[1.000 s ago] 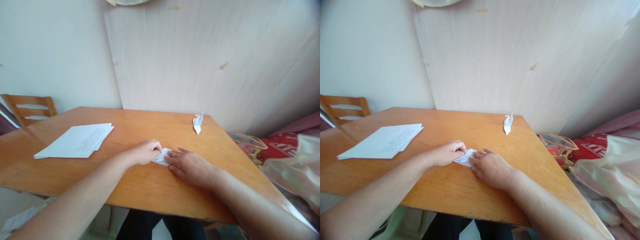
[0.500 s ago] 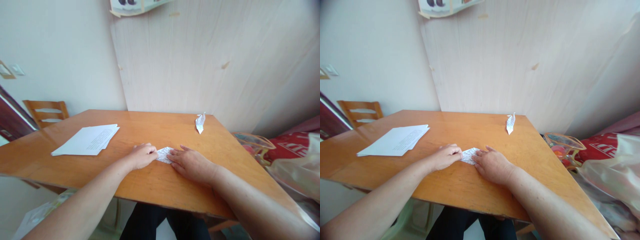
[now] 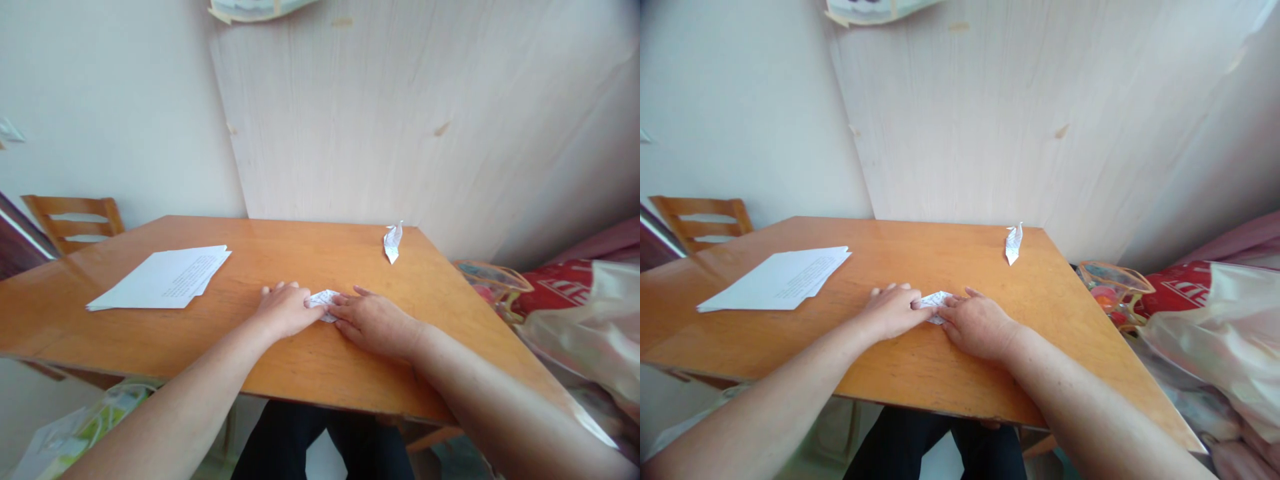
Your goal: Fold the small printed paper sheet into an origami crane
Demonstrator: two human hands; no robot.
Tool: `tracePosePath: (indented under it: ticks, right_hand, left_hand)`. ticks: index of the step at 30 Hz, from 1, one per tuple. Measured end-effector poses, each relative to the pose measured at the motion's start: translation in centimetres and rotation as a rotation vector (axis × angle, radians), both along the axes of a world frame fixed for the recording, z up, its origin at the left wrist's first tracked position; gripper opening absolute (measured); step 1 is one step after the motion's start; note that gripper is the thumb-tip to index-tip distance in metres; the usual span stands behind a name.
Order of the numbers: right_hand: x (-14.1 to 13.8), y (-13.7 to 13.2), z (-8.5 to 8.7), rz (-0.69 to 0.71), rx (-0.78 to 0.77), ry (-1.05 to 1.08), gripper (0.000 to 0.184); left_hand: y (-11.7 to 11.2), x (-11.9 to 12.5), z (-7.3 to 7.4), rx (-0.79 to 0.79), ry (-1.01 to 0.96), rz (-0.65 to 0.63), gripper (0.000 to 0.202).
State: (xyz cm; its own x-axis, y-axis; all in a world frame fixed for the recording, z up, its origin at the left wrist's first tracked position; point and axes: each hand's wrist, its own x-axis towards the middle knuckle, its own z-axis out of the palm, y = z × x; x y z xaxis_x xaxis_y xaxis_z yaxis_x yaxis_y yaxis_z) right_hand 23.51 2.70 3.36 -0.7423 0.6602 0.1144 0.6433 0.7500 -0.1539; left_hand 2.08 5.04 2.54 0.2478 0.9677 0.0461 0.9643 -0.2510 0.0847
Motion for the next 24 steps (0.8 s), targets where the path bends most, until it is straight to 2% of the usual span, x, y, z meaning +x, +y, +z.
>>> tracePosePath:
  ticks: [18,24]
  right_hand:
    - [-0.1,-0.2,0.1,-0.030,-0.001,-0.007,0.036]
    - [0.0,-0.2,0.1,-0.024,0.000,-0.011,0.034]
  left_hand:
    - [0.7,0.5,1.3,-0.159,-0.063,0.061,0.061]
    - [0.8,0.0,1.4,-0.240,-0.146,0.064,0.050]
